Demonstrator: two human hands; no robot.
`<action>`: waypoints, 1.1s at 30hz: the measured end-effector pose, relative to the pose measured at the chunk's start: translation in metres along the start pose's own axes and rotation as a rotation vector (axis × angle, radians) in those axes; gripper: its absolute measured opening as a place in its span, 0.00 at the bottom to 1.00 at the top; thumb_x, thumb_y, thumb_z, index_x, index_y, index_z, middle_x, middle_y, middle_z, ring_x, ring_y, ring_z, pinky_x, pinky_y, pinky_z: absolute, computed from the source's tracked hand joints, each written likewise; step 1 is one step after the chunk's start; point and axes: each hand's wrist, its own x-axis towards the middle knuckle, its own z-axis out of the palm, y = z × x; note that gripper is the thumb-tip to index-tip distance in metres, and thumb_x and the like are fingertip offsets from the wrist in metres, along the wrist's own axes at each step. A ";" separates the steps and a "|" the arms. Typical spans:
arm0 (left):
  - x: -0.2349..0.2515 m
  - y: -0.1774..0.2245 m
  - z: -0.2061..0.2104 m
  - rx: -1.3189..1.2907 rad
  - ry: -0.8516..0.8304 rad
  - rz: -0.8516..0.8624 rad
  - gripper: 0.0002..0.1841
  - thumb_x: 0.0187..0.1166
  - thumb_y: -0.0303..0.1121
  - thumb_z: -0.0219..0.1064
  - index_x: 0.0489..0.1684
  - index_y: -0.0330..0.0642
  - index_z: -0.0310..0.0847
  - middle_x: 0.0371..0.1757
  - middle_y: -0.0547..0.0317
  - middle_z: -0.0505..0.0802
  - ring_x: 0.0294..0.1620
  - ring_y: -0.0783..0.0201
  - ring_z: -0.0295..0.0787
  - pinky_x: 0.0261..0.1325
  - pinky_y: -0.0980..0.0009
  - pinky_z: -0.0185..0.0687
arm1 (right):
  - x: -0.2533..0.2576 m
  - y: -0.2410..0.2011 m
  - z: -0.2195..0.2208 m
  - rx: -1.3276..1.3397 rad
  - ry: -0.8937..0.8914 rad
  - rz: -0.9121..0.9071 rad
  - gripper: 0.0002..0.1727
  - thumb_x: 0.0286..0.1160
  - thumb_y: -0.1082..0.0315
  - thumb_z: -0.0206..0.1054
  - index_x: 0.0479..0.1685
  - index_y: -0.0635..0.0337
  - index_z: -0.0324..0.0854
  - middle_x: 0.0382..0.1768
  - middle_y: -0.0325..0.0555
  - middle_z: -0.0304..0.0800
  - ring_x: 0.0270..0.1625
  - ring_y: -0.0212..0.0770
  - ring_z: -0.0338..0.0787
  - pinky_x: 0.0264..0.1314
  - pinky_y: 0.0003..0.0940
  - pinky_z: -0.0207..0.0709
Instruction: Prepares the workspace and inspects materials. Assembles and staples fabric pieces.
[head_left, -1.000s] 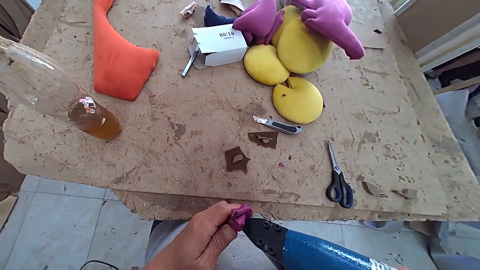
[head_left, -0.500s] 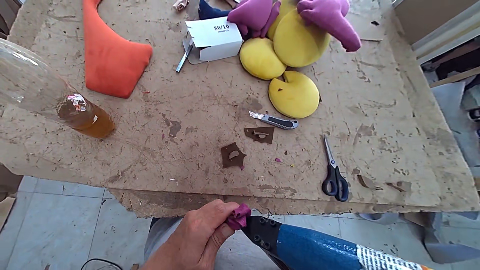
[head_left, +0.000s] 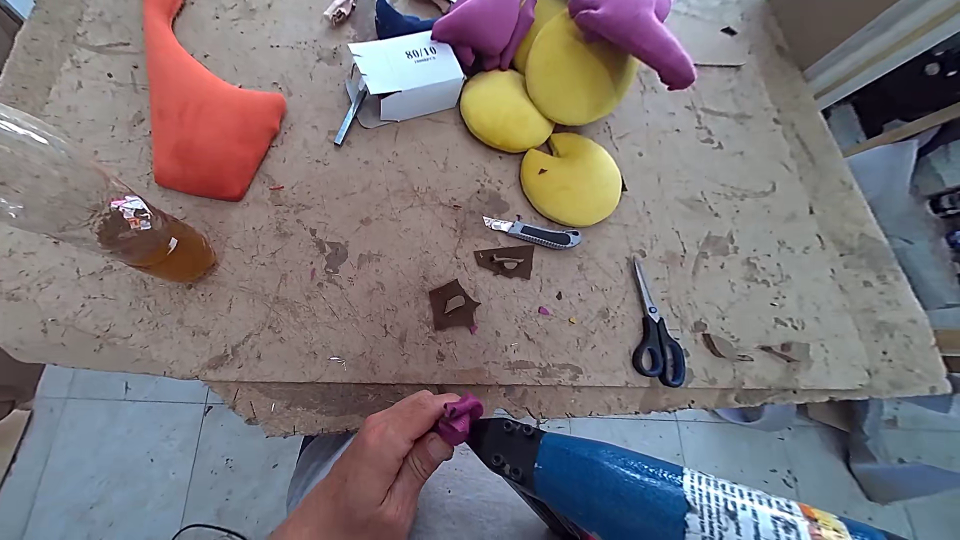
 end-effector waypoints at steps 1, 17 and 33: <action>0.000 0.000 0.000 0.004 -0.001 0.001 0.23 0.96 0.43 0.46 0.63 0.32 0.81 0.49 0.56 0.89 0.47 0.74 0.85 0.52 0.77 0.84 | 0.001 -0.001 0.001 -0.007 0.003 -0.005 0.22 0.76 0.55 0.72 0.48 0.70 0.85 0.39 0.61 0.93 0.42 0.43 0.95 0.48 0.42 0.88; -0.007 0.004 -0.002 0.196 0.017 0.076 0.21 0.96 0.41 0.46 0.60 0.36 0.82 0.42 0.55 0.88 0.45 0.70 0.86 0.50 0.75 0.85 | 0.002 -0.003 -0.005 -0.046 -0.093 0.045 0.21 0.76 0.54 0.72 0.47 0.68 0.86 0.38 0.60 0.93 0.40 0.45 0.94 0.46 0.47 0.86; 0.001 -0.001 0.000 0.022 -0.021 -0.018 0.22 0.96 0.42 0.47 0.60 0.33 0.83 0.40 0.56 0.89 0.40 0.72 0.85 0.47 0.76 0.85 | 0.006 -0.006 -0.010 -0.002 0.046 0.086 0.22 0.68 0.59 0.77 0.51 0.70 0.85 0.43 0.50 0.94 0.48 0.33 0.93 0.56 0.32 0.87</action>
